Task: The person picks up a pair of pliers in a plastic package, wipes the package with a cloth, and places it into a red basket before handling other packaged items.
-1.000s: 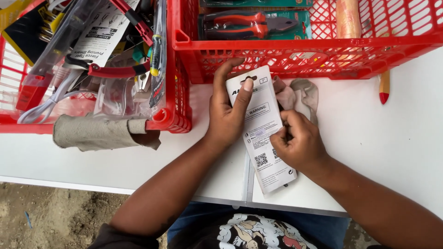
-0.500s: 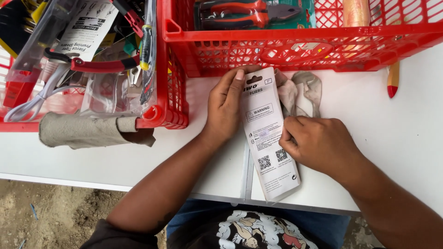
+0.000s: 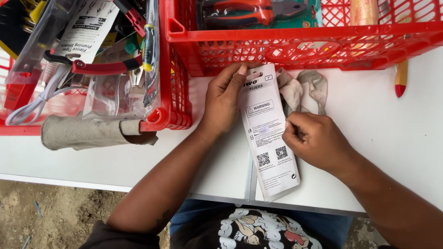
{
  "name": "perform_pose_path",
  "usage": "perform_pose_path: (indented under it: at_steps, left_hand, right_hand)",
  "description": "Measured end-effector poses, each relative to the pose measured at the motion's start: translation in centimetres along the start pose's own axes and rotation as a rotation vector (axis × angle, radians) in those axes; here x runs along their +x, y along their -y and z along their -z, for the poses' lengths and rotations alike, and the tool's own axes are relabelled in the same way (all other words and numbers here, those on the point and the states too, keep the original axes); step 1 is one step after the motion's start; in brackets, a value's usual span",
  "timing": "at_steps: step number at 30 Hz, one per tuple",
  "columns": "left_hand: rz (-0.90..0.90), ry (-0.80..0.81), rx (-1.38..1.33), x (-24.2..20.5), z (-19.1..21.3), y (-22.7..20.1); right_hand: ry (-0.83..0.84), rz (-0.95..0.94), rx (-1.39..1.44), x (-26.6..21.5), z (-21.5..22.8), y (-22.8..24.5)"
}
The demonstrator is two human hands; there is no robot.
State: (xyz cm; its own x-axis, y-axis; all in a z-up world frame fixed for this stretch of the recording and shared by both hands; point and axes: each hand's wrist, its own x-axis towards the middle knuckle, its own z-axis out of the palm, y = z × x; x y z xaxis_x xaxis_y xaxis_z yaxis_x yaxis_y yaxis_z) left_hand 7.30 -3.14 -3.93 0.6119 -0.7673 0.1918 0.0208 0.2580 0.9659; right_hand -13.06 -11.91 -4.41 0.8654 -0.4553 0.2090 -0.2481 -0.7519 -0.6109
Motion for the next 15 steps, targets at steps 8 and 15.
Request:
perform_pose_path:
  at_steps: [8, 15]
  left_hand:
    - [-0.005, 0.011, 0.01, 0.6, 0.7, 2.3]
    - [0.014, -0.03, 0.067, 0.4, -0.1, 0.6]
  right_hand:
    - [-0.021, -0.058, 0.037, -0.3, -0.5, -0.8]
    - [-0.038, -0.016, 0.034, -0.1, -0.6, -0.3]
